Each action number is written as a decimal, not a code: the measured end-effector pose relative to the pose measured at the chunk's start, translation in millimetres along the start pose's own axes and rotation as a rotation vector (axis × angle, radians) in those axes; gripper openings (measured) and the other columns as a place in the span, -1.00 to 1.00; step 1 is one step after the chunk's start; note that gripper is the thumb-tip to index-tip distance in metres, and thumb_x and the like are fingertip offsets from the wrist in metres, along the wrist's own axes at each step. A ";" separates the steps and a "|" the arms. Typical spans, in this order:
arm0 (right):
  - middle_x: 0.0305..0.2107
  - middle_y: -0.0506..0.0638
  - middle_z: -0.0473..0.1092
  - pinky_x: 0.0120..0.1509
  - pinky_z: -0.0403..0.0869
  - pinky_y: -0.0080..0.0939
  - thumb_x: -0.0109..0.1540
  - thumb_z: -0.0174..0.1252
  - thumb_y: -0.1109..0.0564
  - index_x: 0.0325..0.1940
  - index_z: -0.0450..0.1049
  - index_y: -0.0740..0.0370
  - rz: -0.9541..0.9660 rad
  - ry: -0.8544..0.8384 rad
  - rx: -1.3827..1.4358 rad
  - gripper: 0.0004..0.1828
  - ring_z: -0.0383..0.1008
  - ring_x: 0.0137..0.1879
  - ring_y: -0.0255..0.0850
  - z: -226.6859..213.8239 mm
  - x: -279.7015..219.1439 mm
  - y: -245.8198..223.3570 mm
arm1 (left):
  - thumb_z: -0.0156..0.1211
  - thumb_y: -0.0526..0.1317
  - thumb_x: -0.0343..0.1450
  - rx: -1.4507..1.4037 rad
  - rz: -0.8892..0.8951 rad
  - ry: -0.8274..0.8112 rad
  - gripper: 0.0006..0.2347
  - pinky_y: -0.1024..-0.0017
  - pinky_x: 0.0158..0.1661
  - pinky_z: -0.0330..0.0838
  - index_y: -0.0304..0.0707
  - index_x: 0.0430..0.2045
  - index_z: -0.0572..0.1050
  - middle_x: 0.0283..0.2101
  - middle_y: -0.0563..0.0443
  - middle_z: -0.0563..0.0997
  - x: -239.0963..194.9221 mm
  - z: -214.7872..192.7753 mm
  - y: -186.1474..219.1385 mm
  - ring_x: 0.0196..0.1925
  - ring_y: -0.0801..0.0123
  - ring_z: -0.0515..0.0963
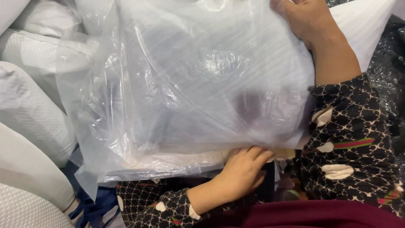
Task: Cleaning a pillow using a lint roller and then placing it into a plastic bag for packaging.
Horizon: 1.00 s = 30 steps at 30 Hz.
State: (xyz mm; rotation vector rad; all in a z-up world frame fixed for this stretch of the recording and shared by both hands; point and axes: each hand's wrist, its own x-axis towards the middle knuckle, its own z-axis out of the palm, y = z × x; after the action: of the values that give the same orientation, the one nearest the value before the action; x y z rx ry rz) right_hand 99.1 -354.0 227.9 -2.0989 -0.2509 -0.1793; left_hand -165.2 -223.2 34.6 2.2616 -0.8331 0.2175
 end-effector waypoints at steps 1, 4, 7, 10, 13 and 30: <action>-0.22 -0.27 0.48 -0.11 0.62 -0.27 0.31 0.23 -0.06 -0.08 0.47 -0.08 -0.064 0.017 0.092 -0.85 0.58 -0.09 -0.40 -3.0 5.5 7.3 | 0.26 -0.33 0.30 -0.017 0.007 -0.120 -0.54 0.01 -0.41 0.47 -0.30 0.12 0.36 -0.01 -0.32 0.50 3.1 -2.8 0.6 -0.28 -0.16 0.58; -0.07 -0.18 0.54 0.07 0.63 -0.31 0.43 0.11 0.08 0.07 0.52 0.03 -0.329 -0.063 0.139 -0.85 0.60 0.03 -0.36 2.2 -2.9 10.4 | 0.18 -0.24 0.44 -0.098 0.022 -0.445 -0.86 0.38 -0.36 0.69 -0.19 -0.19 0.58 -0.40 0.02 0.70 30.3 -98.8 39.2 -0.45 0.32 0.70; -0.58 -0.36 0.14 -0.38 0.09 -0.33 0.53 0.19 0.00 -0.55 0.21 0.00 -0.338 -0.033 0.006 -0.44 0.10 -0.41 -0.53 8.1 12.6 47.8 | 0.09 -0.22 0.47 -0.104 -0.021 0.148 -0.82 0.65 -0.37 0.64 -0.22 -0.10 0.50 -0.27 0.06 0.65 67.9 -151.0 33.3 -0.41 0.52 0.62; -0.59 -0.36 0.08 -0.38 0.07 -0.34 0.48 0.19 -0.01 -0.57 0.16 -0.04 -0.303 -0.019 0.020 -0.45 0.06 -0.41 -0.50 14.6 12.7 47.9 | 0.25 -0.15 0.45 0.495 0.046 0.719 -0.71 0.07 0.00 0.43 -0.18 0.03 0.49 0.09 -0.02 0.50 139.3 -171.3 -42.3 0.06 0.08 0.57; -0.58 -0.36 0.12 -0.36 0.13 -0.32 0.47 0.15 -0.03 -0.57 0.24 0.01 -0.352 -0.057 -0.049 -0.49 0.13 -0.40 -0.50 15.7 6.7 34.8 | 0.04 0.12 0.47 0.598 -0.272 0.621 -0.54 -0.39 0.23 -0.05 -0.20 0.12 0.45 0.28 -0.18 0.38 207.2 -180.5 -106.1 0.37 -0.06 0.26; -0.44 -0.28 0.29 -0.20 0.19 -0.33 0.34 -0.05 0.07 -0.30 0.46 0.10 -0.368 -0.253 -0.076 -0.80 0.20 -0.27 -0.48 -0.5 17.7 46.5 | 0.02 -0.07 0.40 0.302 -0.013 0.620 -0.82 0.06 -0.39 0.32 -0.06 -0.50 0.53 -0.57 -0.09 0.64 303.6 -136.7 -81.7 -0.49 -0.13 0.56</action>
State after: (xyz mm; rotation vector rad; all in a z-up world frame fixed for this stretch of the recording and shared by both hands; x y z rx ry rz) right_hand 127.9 -375.9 193.6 -2.1337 -0.7950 -0.1419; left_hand 133.0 -240.1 202.9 2.2592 -0.4726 1.0349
